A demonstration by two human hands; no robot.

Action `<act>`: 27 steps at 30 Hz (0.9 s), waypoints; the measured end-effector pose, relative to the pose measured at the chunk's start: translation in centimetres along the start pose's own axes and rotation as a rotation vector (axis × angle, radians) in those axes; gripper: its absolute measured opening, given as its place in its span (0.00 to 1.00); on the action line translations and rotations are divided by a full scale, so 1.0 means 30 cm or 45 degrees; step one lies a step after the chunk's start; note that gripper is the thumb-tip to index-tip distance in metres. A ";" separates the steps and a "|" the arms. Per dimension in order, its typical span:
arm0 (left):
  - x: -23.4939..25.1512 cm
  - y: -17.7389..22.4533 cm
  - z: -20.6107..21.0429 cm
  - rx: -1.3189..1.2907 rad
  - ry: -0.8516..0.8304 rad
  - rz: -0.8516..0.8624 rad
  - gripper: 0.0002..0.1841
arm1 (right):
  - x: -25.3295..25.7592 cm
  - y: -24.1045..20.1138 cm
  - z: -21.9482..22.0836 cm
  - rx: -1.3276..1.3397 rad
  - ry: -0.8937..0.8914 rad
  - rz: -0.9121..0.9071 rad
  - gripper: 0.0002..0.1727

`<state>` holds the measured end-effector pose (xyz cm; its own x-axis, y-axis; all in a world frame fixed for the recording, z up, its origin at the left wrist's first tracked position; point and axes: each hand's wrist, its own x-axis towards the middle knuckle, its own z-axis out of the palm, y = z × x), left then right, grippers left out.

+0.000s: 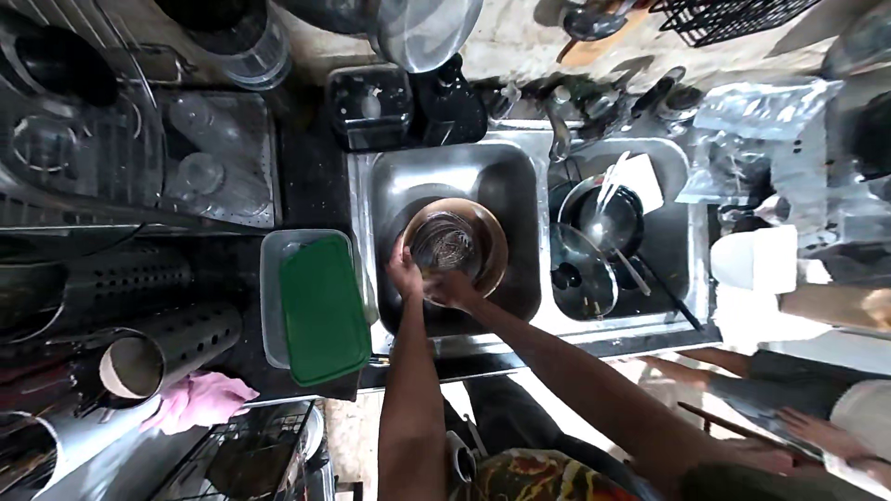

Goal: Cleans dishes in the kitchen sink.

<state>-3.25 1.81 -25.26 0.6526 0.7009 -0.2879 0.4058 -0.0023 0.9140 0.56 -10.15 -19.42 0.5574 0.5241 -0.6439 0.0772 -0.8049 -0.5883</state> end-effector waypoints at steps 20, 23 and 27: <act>-0.014 0.026 -0.020 -0.081 -0.033 0.049 0.21 | -0.086 0.103 -0.113 0.039 -0.371 -0.128 0.23; -0.009 0.024 -0.011 -0.106 -0.003 0.068 0.20 | -0.117 0.159 -0.192 -0.312 -0.321 -0.109 0.17; -0.019 0.019 -0.018 -0.116 -0.038 0.056 0.22 | -0.119 0.156 -0.165 -0.311 -0.321 -0.093 0.24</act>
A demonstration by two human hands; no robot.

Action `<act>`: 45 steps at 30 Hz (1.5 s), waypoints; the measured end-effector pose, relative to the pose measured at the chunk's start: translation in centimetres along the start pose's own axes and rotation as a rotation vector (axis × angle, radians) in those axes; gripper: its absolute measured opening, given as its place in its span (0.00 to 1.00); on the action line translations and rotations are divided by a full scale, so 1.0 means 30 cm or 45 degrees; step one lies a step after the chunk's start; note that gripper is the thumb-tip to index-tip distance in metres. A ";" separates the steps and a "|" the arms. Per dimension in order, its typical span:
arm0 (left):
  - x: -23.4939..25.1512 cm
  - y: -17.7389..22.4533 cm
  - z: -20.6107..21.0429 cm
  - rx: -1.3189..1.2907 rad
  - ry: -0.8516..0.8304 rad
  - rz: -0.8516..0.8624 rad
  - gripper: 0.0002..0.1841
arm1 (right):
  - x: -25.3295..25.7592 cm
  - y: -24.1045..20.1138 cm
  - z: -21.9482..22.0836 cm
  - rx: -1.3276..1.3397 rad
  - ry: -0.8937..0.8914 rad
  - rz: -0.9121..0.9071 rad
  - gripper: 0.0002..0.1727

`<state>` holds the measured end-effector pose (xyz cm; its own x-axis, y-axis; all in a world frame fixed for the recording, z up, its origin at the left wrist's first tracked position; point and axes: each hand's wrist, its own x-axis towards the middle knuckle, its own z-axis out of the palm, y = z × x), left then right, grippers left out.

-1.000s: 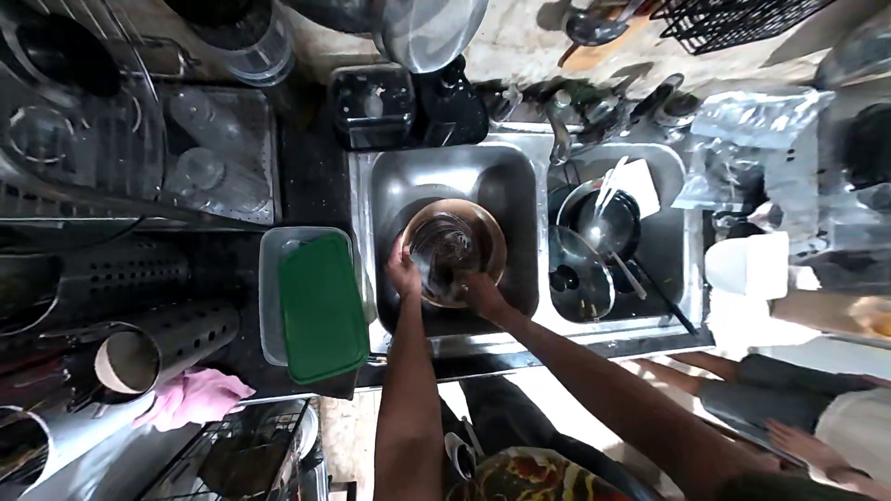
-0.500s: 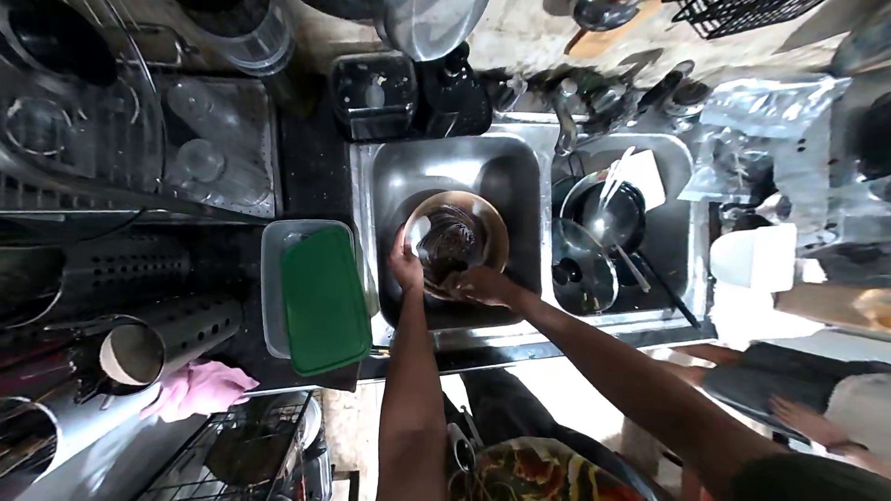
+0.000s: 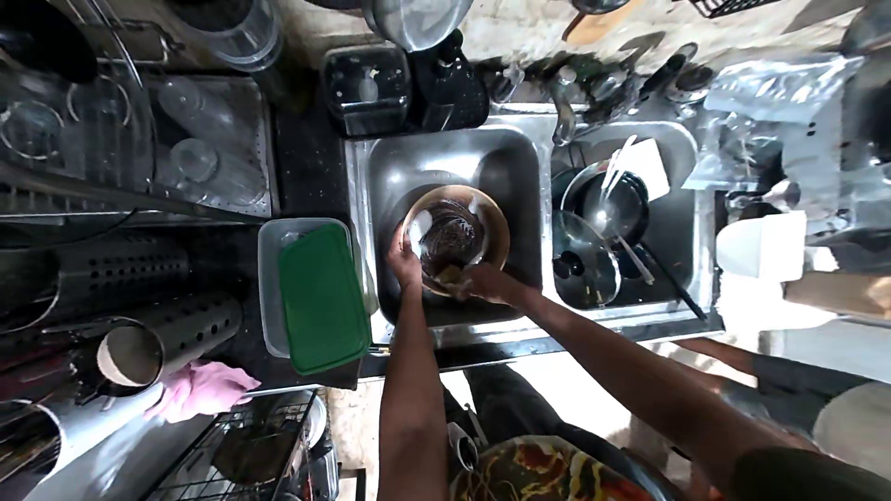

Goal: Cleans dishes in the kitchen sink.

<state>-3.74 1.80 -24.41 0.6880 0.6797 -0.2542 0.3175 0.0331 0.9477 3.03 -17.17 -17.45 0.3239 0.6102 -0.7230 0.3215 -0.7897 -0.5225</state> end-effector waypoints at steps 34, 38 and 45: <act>0.035 0.029 -0.020 0.083 -0.180 -0.098 0.21 | 0.402 -0.163 -0.164 0.865 1.065 0.310 0.21; 0.038 -0.012 0.001 0.044 -0.100 -0.099 0.21 | 0.403 -0.119 -0.180 0.914 1.385 0.665 0.23; 0.043 -0.001 0.009 0.138 -0.075 -0.140 0.22 | 0.389 -0.132 -0.013 0.169 0.372 -0.162 0.19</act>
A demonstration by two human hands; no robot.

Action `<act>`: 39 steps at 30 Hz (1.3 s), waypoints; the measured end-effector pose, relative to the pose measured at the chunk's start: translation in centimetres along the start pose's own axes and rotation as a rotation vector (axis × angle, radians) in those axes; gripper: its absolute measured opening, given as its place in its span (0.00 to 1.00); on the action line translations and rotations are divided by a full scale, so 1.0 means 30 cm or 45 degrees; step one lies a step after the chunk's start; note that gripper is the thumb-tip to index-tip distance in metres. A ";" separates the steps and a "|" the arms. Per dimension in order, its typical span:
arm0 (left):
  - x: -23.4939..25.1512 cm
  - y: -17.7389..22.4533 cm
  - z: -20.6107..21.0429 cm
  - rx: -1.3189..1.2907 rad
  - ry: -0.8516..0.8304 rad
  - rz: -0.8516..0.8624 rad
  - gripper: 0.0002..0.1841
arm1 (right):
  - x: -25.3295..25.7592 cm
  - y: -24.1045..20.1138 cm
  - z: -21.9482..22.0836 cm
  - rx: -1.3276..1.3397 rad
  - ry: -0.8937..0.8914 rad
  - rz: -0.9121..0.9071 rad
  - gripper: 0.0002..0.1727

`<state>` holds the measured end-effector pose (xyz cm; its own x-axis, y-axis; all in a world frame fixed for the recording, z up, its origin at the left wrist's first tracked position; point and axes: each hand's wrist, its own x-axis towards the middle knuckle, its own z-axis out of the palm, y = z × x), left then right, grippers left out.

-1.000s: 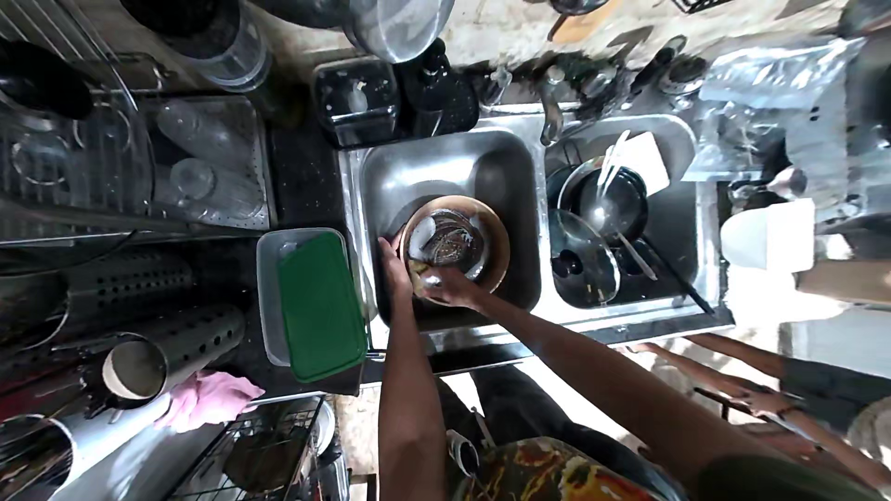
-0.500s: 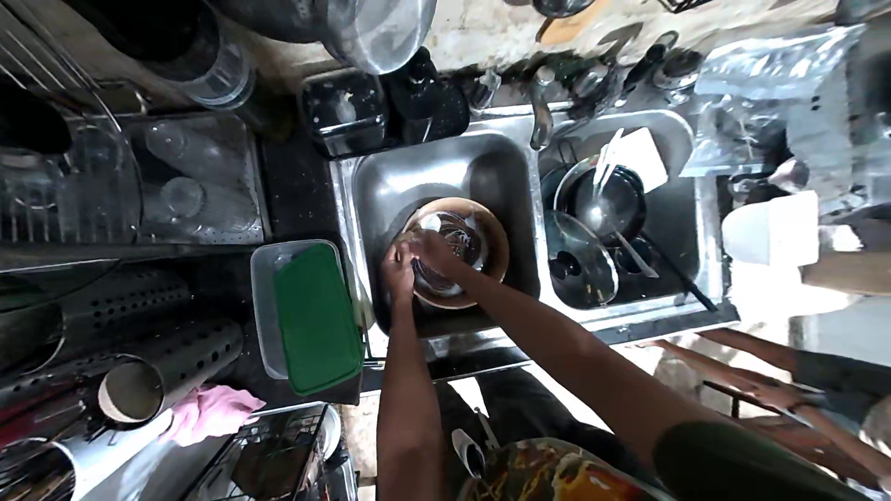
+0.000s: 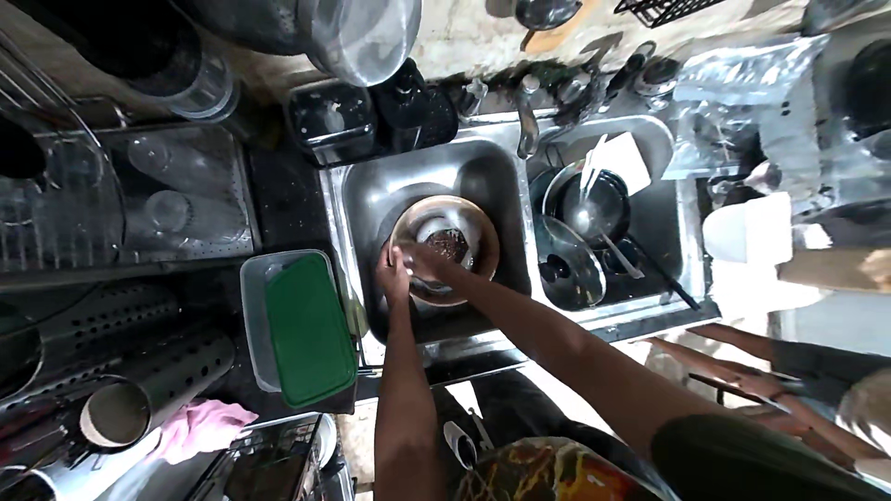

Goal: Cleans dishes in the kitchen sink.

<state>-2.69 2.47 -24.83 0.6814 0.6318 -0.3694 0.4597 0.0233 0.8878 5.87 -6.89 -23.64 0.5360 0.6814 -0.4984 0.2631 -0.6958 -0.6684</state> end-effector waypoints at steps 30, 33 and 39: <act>-0.024 0.014 -0.006 0.000 -0.001 0.047 0.22 | -0.186 0.142 -0.138 -0.600 0.457 0.424 0.28; -0.039 0.013 -0.005 0.024 0.007 0.027 0.23 | -0.228 0.103 -0.038 -0.483 0.370 0.155 0.34; -0.019 0.006 -0.002 0.039 0.024 0.050 0.23 | -0.282 0.106 -0.095 -0.636 0.153 0.311 0.26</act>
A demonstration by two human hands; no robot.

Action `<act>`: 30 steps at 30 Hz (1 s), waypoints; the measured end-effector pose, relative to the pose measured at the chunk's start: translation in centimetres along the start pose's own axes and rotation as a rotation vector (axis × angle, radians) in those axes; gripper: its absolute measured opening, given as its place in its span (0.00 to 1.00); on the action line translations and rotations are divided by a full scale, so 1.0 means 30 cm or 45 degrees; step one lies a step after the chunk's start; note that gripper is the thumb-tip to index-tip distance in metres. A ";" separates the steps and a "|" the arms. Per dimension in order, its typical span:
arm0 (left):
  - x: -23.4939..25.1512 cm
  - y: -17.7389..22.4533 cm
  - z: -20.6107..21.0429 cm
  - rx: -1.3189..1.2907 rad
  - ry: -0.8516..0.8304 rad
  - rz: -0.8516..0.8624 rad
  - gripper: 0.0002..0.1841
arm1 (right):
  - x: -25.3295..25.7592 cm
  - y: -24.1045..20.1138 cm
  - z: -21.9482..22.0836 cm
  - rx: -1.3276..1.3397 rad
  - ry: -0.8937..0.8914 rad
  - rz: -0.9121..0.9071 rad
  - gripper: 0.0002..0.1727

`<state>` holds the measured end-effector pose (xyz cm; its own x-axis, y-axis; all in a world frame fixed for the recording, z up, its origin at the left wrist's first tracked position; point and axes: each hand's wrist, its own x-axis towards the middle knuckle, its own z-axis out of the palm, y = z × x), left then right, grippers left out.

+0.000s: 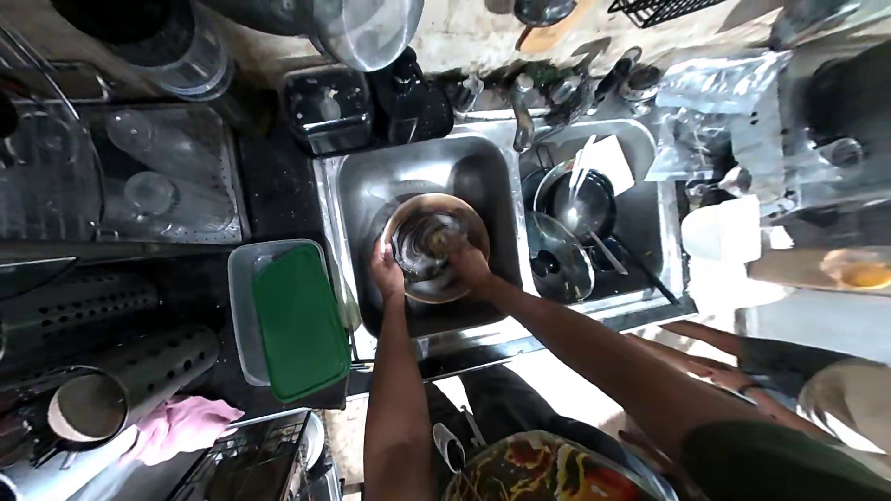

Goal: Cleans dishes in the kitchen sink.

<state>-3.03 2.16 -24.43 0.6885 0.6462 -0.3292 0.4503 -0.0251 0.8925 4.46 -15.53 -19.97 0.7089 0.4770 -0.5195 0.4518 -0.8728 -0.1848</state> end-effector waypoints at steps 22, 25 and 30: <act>0.004 -0.010 0.015 0.037 0.020 -0.002 0.22 | -0.004 -0.105 0.054 0.075 0.007 -0.114 0.38; 0.000 -0.009 0.017 0.055 0.037 0.000 0.22 | 0.100 -0.097 0.097 0.115 0.231 -0.102 0.43; 0.005 -0.014 0.024 0.004 0.020 0.013 0.21 | -0.063 -0.101 0.007 0.037 -0.169 -0.120 0.38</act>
<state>-2.72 1.72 -25.07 0.6842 0.6576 -0.3154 0.4450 -0.0337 0.8949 1.64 -13.79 -18.60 0.5854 0.5408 -0.6040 0.4956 -0.8283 -0.2612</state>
